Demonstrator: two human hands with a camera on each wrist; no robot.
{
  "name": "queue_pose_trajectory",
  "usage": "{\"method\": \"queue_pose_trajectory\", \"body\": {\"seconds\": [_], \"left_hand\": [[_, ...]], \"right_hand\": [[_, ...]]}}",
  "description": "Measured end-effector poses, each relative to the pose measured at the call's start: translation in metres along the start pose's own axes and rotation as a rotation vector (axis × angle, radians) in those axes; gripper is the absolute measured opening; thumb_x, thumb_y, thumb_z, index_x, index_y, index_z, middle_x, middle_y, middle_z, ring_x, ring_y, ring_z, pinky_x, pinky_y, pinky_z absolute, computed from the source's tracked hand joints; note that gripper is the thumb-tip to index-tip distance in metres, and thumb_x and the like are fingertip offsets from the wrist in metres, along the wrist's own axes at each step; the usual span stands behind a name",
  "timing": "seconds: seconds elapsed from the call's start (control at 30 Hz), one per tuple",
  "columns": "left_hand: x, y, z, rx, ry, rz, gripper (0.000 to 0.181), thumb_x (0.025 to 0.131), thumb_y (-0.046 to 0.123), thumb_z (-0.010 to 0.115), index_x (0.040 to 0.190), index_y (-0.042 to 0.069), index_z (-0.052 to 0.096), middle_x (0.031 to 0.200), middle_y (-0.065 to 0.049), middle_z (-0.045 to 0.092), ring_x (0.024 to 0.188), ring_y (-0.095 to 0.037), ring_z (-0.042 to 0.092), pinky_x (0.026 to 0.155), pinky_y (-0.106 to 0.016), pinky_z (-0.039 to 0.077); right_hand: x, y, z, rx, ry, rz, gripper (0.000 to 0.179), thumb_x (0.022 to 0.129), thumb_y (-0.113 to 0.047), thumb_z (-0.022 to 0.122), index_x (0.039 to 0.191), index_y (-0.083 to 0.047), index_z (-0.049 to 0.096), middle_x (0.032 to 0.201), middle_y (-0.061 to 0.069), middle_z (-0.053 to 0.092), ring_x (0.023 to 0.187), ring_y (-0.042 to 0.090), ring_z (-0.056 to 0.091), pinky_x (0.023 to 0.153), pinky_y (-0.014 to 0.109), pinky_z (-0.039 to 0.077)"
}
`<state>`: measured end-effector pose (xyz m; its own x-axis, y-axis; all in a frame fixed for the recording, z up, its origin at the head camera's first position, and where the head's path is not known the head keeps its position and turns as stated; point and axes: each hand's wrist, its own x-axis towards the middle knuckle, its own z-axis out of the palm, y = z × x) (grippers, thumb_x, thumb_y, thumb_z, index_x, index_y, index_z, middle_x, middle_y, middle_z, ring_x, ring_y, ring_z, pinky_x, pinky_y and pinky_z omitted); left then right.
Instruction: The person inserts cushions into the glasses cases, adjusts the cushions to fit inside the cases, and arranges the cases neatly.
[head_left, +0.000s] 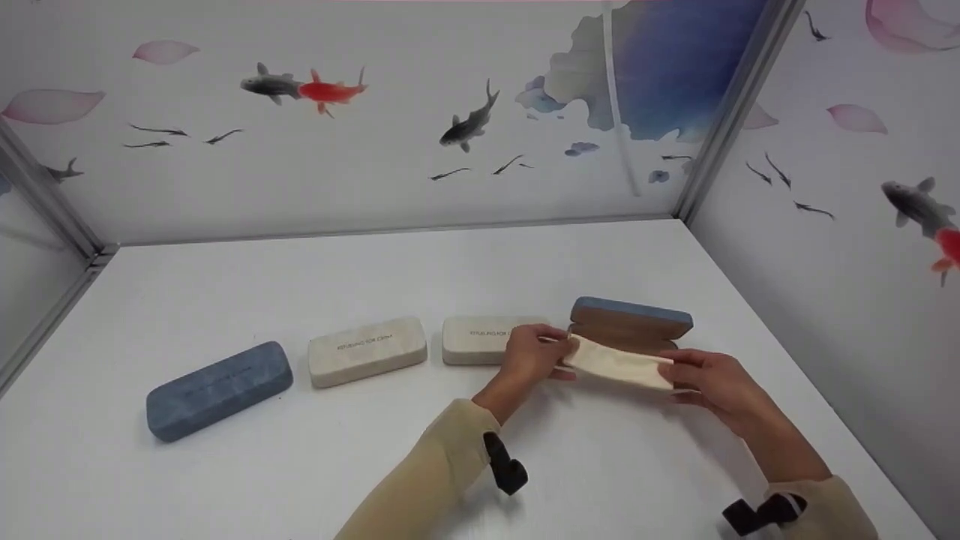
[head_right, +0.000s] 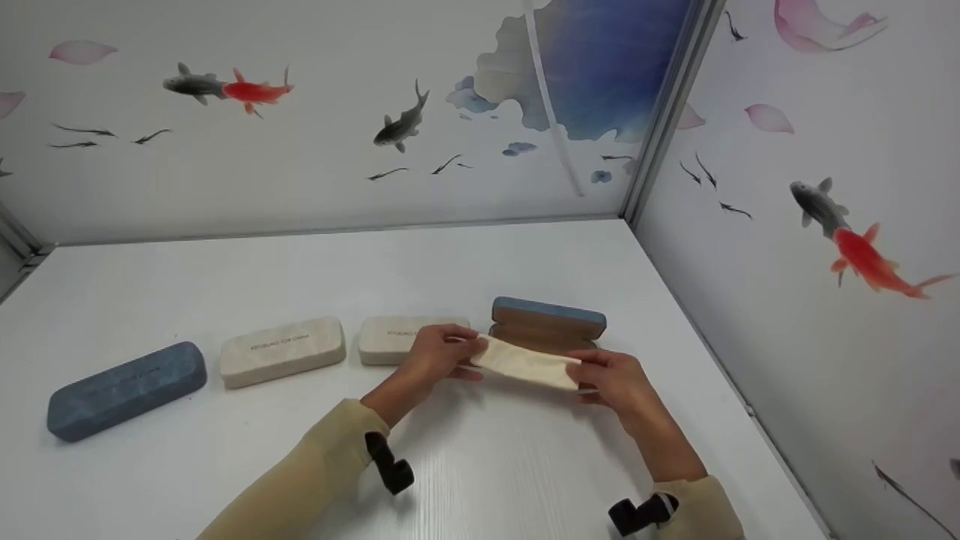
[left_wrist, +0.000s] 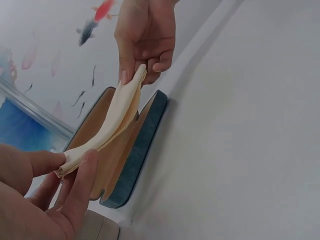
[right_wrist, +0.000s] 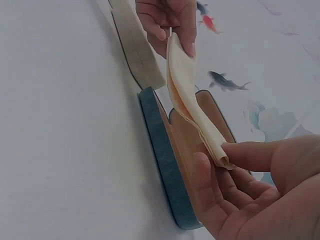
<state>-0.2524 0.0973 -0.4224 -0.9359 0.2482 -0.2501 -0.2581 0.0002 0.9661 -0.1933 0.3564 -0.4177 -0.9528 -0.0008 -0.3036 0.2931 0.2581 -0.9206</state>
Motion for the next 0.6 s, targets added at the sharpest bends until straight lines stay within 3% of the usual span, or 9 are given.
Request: {"method": "queue_pose_trajectory", "body": {"seconds": [0.17, 0.33, 0.6], "left_hand": [[0.005, 0.002, -0.001, 0.023, 0.037, -0.010, 0.021, 0.089, 0.001, 0.071, 0.110, -0.002, 0.071, 0.096, -0.010, 0.069, 0.073, -0.015, 0.069, 0.062, -0.028, 0.061], [0.008, 0.002, -0.001, 0.052, 0.015, -0.022, 0.021, 0.089, 0.004, 0.073, 0.108, -0.003, 0.073, 0.096, -0.010, 0.069, 0.076, -0.016, 0.070, 0.064, -0.029, 0.062], [0.015, 0.007, 0.007, 0.092, 0.047, -0.027, 0.018, 0.091, 0.008, 0.072, 0.106, -0.003, 0.073, 0.090, -0.011, 0.071, 0.074, -0.018, 0.073, 0.059, -0.031, 0.061]], "right_hand": [[0.003, -0.002, 0.000, -0.029, 0.049, 0.011, 0.055, 0.093, -0.028, 0.073, 0.133, 0.006, 0.056, 0.099, -0.005, 0.066, 0.084, 0.007, 0.067, 0.080, 0.023, 0.060], [0.006, 0.000, -0.002, -0.009, 0.106, 0.029, 0.052, 0.093, -0.030, 0.073, 0.128, 0.005, 0.055, 0.097, -0.007, 0.065, 0.084, 0.004, 0.066, 0.079, 0.021, 0.059], [0.010, 0.003, -0.007, 0.009, 0.141, 0.055, 0.061, 0.097, -0.032, 0.068, 0.140, 0.005, 0.046, 0.101, -0.009, 0.064, 0.089, 0.002, 0.064, 0.081, 0.020, 0.058]]}}
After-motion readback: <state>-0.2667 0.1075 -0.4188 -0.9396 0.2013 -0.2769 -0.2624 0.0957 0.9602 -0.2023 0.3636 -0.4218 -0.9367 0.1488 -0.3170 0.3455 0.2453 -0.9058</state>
